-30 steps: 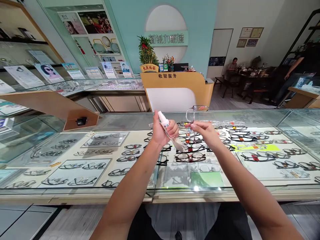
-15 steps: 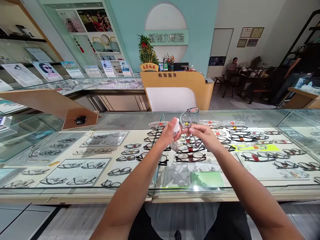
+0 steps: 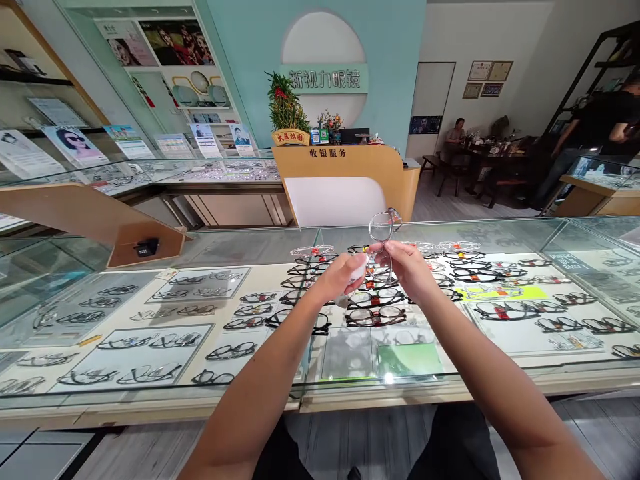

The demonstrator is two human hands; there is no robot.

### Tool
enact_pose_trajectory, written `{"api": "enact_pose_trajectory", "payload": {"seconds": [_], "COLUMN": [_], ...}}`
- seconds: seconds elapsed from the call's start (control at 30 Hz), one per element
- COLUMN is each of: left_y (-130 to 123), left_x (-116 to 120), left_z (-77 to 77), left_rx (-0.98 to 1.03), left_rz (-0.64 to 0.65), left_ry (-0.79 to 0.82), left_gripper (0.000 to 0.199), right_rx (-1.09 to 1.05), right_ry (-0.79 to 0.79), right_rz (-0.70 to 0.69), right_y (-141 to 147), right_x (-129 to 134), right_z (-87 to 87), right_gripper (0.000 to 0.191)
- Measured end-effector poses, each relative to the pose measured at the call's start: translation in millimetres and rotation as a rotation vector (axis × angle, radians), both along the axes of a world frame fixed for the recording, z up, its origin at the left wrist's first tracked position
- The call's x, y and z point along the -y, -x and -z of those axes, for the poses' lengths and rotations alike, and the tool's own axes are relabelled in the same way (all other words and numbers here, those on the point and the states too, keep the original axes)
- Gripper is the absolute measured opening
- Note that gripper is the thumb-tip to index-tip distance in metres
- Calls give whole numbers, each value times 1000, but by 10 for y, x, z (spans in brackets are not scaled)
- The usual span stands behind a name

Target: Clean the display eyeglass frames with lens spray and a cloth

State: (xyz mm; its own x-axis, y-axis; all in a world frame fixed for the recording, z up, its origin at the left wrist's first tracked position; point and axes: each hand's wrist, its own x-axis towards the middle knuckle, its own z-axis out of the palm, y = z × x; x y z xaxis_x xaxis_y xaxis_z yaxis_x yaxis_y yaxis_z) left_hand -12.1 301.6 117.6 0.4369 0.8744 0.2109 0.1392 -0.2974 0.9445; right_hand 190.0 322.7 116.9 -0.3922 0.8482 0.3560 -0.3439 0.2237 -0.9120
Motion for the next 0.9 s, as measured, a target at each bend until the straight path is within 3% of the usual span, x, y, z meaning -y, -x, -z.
{"api": "enact_pose_trajectory", "payload": {"seconds": [0.13,0.23,0.37,0.47,0.53,0.6,0.67,0.8,0.9], "left_y": [-28,98,502,891,1134,1327,1455,1548,1565], "left_x": [54,4,-162,-293,-347,-366,-357,-325,-329], "left_z": [-44,-88,-180,-225,-217,-178,-121,-7,41], "left_rx": [-25,87,441,514,341,12,-269,-442,-509], "left_rz": [-10,-120,-444,-747,-967,-1174,-1297,-1343,-1322], "left_ry": [-26,-70,-99,-106,-147,-202,-209,-44,94], "left_gripper": [82,80,40,34,31,29,26,21,27], "right_rx": [-46,-60,-52,-71,-75,-67,-59,-63,-66], "right_ry": [45,81,116,112,110,113,118,133,130], "right_rz": [-23,12,50,35,39,58,75,75,65], "right_y": [2,-5,-23,-37,-48,-58,-67,-76,-77], "right_x": [6,-3,-35,-64,-83,-101,-116,-134,-136], "right_z": [-21,-34,-41,-26,-11,4,16,36,44], "right_gripper": [31,34,38,35,33,33,33,31,29]}}
